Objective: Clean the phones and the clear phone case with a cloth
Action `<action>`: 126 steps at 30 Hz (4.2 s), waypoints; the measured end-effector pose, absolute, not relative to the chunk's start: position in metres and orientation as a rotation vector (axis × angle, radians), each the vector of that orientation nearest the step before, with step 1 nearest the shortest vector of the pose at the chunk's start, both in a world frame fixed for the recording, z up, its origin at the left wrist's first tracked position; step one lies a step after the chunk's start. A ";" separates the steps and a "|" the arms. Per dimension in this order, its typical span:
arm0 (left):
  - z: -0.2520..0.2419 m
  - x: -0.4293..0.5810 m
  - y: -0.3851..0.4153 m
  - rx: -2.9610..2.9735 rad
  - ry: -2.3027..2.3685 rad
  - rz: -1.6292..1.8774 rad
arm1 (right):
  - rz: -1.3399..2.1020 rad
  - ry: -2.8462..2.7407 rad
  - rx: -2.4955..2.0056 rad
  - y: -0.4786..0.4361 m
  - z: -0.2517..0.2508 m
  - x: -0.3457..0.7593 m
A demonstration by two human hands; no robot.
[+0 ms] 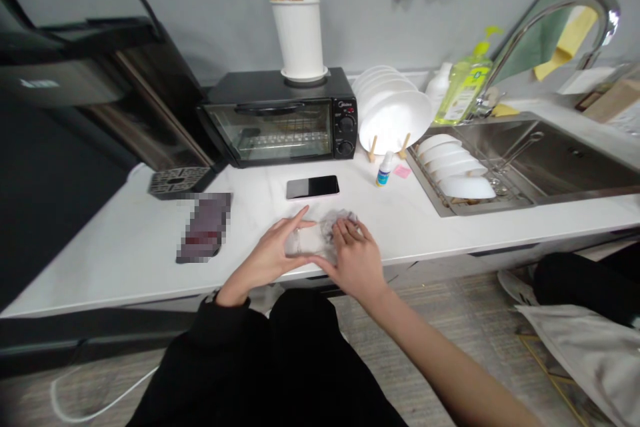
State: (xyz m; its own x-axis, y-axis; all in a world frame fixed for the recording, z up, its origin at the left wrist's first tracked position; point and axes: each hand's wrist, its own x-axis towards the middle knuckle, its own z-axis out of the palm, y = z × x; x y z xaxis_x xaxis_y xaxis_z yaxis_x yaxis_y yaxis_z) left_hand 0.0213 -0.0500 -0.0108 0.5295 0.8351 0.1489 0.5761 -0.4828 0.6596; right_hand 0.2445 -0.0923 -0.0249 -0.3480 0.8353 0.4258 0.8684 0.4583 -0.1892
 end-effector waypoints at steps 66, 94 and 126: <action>-0.005 0.014 -0.052 2.240 1.154 0.586 | 0.115 -2.297 -1.114 -0.084 -0.032 0.216; 0.000 0.012 -0.055 2.233 1.143 0.550 | 0.405 -2.514 -0.712 -0.073 -0.016 0.240; 0.003 -0.001 -0.063 2.137 1.327 0.437 | 0.254 -2.854 -0.442 -0.005 0.003 0.350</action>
State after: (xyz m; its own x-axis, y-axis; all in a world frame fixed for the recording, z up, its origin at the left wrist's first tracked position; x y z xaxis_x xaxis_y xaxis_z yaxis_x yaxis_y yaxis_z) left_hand -0.0014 -0.0625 0.0030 0.4516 0.8918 -0.0263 0.7018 -0.3369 0.6276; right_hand 0.3496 -0.0049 0.0028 -0.9249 0.3170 0.2100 0.2748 0.9390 -0.2069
